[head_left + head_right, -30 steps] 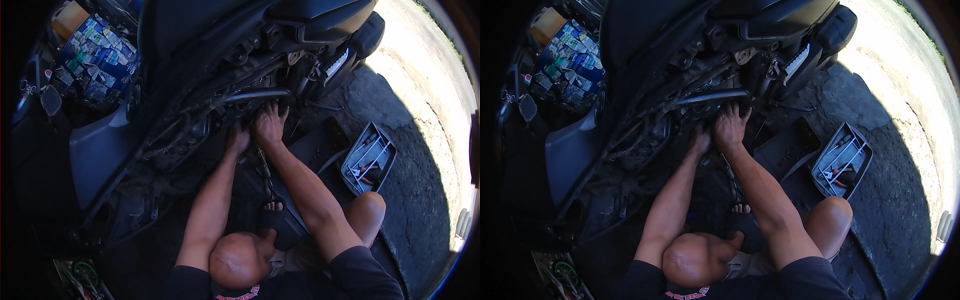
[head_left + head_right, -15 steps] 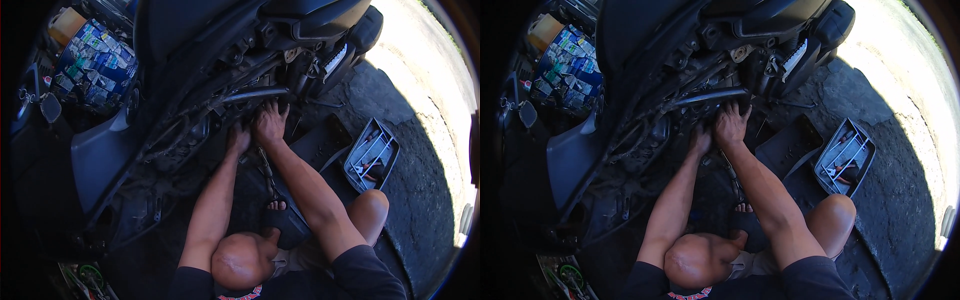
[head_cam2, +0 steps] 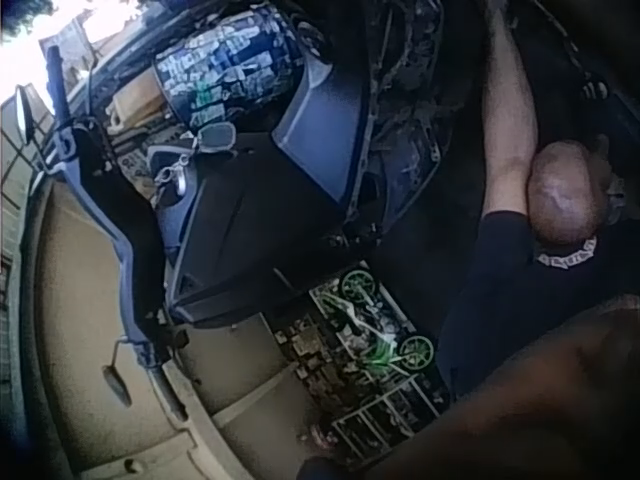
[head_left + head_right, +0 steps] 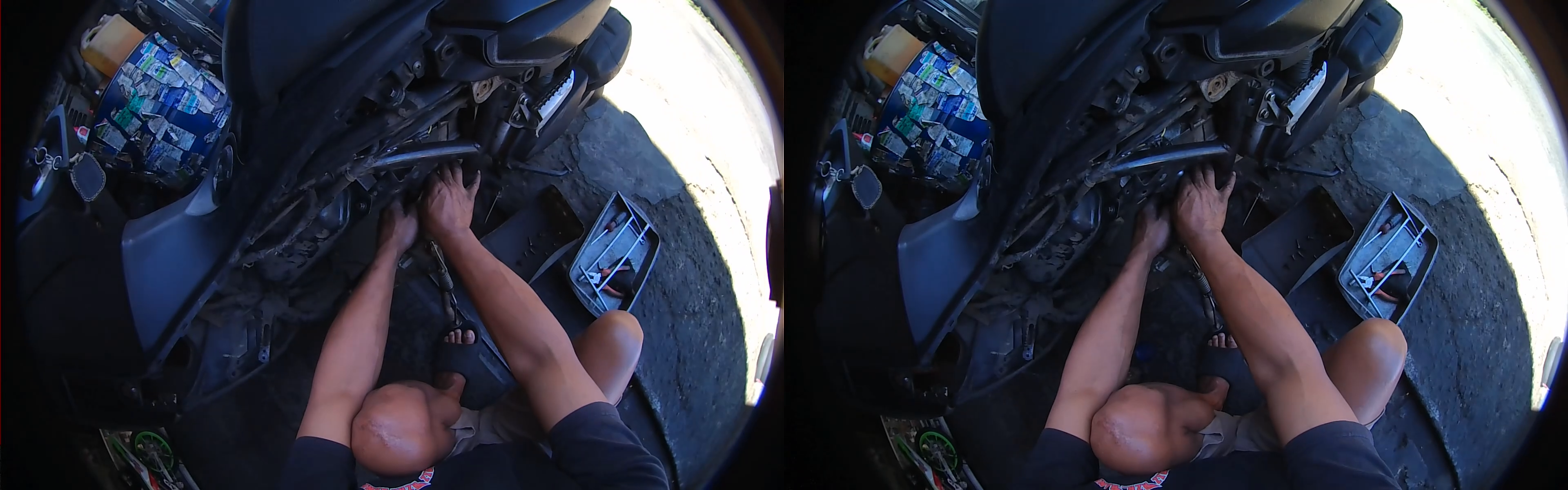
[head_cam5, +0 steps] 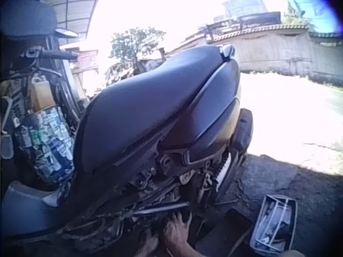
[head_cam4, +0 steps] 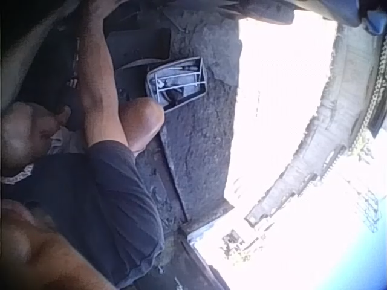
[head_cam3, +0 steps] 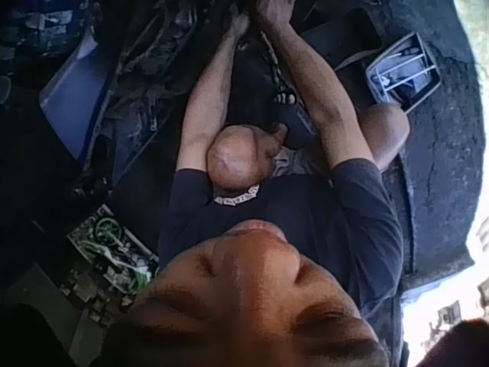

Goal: Repairing or maintaining the engine and mechanical components of a motorcycle using hand tools.

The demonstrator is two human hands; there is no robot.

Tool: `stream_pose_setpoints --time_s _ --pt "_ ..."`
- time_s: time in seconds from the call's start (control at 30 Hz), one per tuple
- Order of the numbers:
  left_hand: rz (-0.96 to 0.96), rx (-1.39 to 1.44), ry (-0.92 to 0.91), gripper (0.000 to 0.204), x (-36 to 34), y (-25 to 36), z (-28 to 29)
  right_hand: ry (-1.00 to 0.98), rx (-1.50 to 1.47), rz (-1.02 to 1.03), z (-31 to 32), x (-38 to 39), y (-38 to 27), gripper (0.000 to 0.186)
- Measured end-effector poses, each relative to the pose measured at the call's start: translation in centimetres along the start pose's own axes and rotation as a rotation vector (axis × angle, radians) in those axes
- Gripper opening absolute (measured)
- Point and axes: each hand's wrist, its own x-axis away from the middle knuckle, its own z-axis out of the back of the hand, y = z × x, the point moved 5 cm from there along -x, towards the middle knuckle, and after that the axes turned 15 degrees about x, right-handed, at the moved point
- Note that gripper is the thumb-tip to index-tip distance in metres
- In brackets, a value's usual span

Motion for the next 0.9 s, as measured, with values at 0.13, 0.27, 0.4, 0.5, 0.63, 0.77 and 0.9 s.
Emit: stream_pose_setpoints --time_s 0.13,0.27,0.4,0.5,0.63,0.77,0.9 --pt "0.009 -0.012 0.011 0.042 0.4 0.2 0.1 -0.024 0.011 0.007 0.0 0.1 0.1 0.042" --pt "0.036 -0.078 0.041 0.042 -0.2 -0.4 0.1 -0.001 0.065 0.005 -0.2 0.0 0.1 0.042" --pt "0.012 -0.076 0.047 0.042 0.1 0.0 -0.2 0.150 -0.067 -0.022 0.4 1.3 0.4 0.037" --pt "0.018 -0.057 0.042 0.044 0.6 0.4 0.3 0.240 -0.172 -0.063 1.8 3.0 -0.1 0.032" --pt "0.023 -0.208 0.029 0.044 0.8 1.3 0.2 0.260 -0.171 -0.061 3.5 2.5 -0.6 0.032" --pt "0.044 -0.358 -0.033 0.044 0.9 2.2 -0.1 0.225 -0.173 -0.067 3.4 1.6 -0.7 0.028" --pt "0.022 -0.336 -0.015 0.044 0.8 1.8 -0.3 0.243 -0.200 -0.019 3.0 1.3 -0.6 0.024"
